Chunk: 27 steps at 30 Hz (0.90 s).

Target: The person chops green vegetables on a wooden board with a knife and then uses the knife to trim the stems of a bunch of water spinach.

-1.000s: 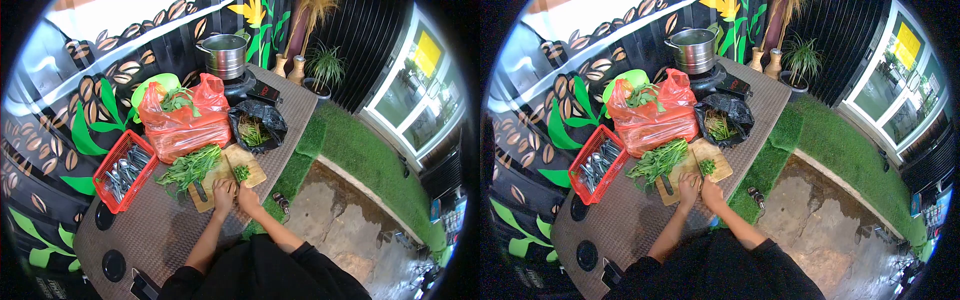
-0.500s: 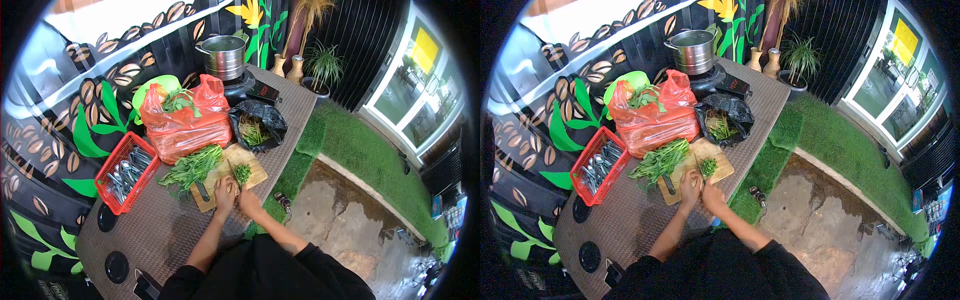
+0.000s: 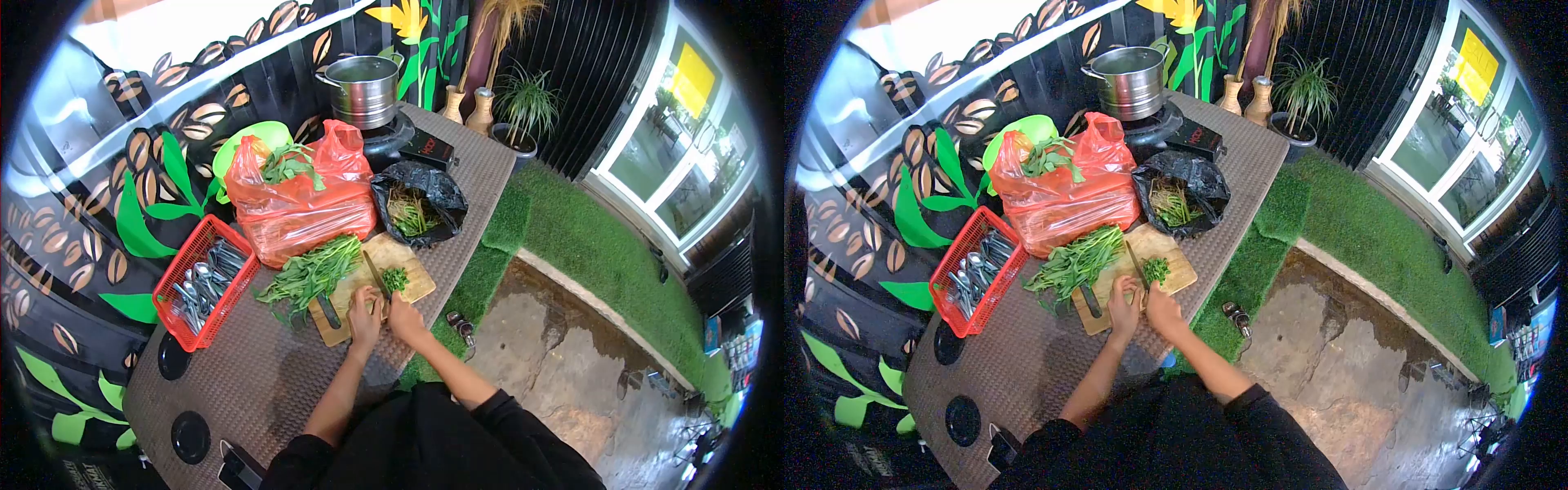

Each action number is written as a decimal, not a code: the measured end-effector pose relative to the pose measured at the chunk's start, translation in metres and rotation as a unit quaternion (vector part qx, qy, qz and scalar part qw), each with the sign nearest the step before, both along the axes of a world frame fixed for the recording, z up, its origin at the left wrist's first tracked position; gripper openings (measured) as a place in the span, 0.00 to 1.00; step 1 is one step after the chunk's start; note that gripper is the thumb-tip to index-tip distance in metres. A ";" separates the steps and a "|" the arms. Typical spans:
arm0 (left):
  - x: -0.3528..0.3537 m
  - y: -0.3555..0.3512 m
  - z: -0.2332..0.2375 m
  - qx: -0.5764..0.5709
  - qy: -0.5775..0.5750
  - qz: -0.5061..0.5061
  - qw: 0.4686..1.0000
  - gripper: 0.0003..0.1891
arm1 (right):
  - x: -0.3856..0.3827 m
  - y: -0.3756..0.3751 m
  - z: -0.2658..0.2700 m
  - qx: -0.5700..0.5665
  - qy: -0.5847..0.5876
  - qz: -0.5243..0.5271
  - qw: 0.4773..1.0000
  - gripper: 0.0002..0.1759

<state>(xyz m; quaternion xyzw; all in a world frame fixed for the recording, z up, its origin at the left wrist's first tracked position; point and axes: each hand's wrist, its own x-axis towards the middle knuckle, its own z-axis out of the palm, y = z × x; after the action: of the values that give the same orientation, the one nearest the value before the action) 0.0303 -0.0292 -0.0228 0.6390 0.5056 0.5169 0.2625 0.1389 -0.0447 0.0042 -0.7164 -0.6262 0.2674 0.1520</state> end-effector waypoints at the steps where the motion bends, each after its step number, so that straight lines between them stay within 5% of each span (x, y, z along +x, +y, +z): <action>1: 0.000 0.002 -0.002 0.012 -0.003 0.006 1.000 0.16 | 0.004 0.002 0.000 -0.001 0.002 0.000 1.000 0.16; 17: -0.004 0.008 0.028 -0.039 -0.021 -0.001 0.999 0.07 | 0.016 -0.011 0.010 -0.019 -0.022 0.046 0.999 0.17; 22: -0.021 0.023 0.034 0.023 0.056 -0.112 0.992 0.12 | 0.029 -0.022 0.007 0.009 -0.032 0.071 0.997 0.17; 27: -0.059 0.022 0.015 -0.017 0.138 -0.081 0.987 0.14 | 0.028 -0.021 0.003 0.023 -0.040 0.070 0.997 0.18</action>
<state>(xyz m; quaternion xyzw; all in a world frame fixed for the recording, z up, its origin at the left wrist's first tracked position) -0.0287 -0.0076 -0.0075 0.7387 0.4920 0.3920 0.2420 0.1670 -0.0660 0.0072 -0.6776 -0.6859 0.2344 0.1242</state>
